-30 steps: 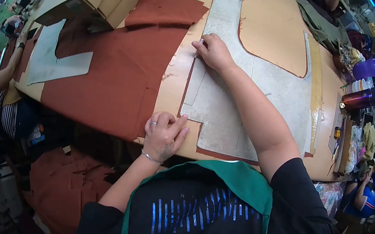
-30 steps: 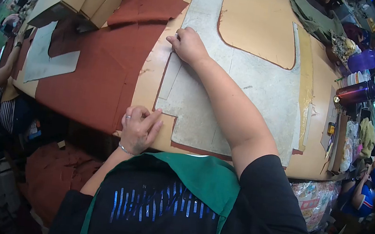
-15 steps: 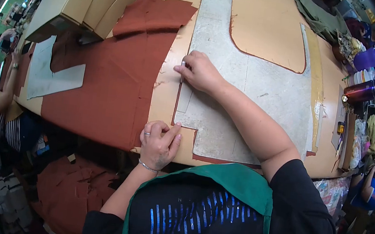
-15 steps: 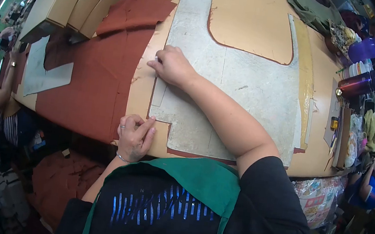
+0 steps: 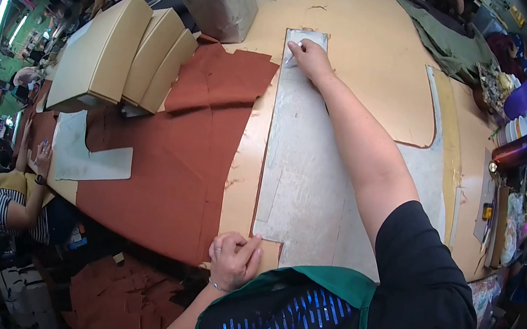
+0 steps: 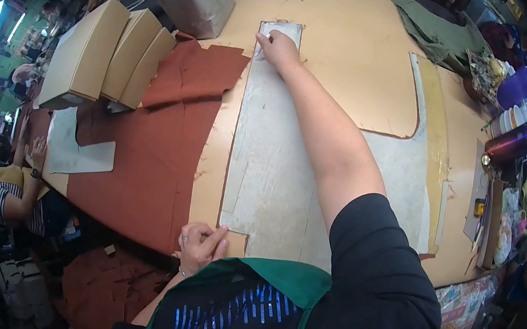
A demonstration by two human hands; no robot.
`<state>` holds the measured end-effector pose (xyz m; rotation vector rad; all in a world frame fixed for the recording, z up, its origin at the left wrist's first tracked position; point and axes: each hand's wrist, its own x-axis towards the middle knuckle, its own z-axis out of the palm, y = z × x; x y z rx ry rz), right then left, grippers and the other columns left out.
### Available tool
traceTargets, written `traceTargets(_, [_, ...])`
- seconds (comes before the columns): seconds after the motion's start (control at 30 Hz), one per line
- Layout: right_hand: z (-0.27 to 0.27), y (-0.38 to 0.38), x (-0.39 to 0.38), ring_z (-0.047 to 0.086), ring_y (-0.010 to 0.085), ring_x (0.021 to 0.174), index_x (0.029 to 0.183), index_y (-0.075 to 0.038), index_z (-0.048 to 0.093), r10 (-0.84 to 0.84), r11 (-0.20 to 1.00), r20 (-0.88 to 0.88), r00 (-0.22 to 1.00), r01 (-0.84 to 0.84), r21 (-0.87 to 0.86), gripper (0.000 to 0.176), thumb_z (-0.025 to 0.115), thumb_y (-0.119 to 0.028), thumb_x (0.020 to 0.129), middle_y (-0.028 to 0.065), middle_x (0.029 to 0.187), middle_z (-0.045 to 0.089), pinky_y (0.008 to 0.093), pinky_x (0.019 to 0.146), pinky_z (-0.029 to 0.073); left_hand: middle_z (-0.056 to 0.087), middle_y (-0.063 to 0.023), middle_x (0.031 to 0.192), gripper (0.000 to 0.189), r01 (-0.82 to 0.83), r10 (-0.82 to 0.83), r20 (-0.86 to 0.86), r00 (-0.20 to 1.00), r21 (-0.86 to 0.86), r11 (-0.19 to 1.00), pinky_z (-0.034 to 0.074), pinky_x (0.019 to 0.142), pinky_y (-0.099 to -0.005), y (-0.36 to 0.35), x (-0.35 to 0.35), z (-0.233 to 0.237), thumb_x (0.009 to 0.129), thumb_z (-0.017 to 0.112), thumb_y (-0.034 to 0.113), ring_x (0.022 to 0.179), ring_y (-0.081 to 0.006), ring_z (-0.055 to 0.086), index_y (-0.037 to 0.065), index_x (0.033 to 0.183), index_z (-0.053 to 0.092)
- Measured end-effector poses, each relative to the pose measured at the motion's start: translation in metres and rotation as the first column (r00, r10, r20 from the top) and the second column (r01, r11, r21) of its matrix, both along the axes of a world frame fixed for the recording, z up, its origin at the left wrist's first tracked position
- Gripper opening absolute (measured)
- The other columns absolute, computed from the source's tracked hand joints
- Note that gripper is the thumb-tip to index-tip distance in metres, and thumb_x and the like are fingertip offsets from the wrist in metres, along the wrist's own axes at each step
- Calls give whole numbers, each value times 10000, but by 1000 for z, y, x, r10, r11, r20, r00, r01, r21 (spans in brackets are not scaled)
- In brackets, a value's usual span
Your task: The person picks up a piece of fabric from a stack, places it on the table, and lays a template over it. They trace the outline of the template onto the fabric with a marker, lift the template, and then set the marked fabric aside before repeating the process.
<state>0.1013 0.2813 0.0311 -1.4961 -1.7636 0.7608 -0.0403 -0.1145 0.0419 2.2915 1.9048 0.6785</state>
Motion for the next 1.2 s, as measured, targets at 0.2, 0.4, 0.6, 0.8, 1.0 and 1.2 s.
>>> traceTargets(0.2, [4,47,-8,574,318,812,867,-16,561,-35,998,-45,998,38,55,381,485,-387,826,174,823,604,391,712,438,452,4,808,261,8,-8,-12,1000,-25,1000,325,739,-313,0,-2,-2,679,637,200,854,-171,431,169,938,652])
traceTargets(0.4, [-5,86,-17,574,314,764,820,-20,549,-115,985,27,993,110,133,361,480,-374,839,162,779,599,380,694,436,456,12,792,273,0,0,-46,999,2,1000,329,744,-313,2,-5,-5,656,665,216,851,-161,450,184,928,660])
traceTargets(0.6, [-16,81,-19,573,308,747,802,-16,552,-88,972,69,994,71,225,365,477,-372,839,152,765,604,381,699,435,450,10,797,277,2,-4,-37,999,-47,999,323,767,-322,-1,-5,-5,662,661,226,873,-169,450,188,936,660])
traceTargets(0.8, [-22,88,-20,570,305,736,806,-9,557,-102,962,99,990,73,262,359,484,-359,833,154,725,599,379,699,435,455,10,814,275,8,-10,-50,999,-32,999,321,776,-329,-1,-5,-7,669,657,225,892,-171,442,189,942,657])
traceTargets(1.0, [-20,61,-17,523,345,919,887,-12,600,29,982,147,989,-56,178,354,507,-344,806,204,960,564,408,807,418,450,9,811,279,8,-9,-22,1000,-41,999,325,759,-334,-1,-5,-4,666,654,214,874,-171,440,183,942,655])
traceTargets(1.2, [-10,-42,-15,531,362,821,743,-7,615,174,958,156,972,-204,201,320,541,-316,778,202,840,567,425,751,427,443,-8,834,284,16,-16,-2,1000,-40,999,328,749,-341,-2,-5,-6,673,636,207,876,-191,432,169,955,647])
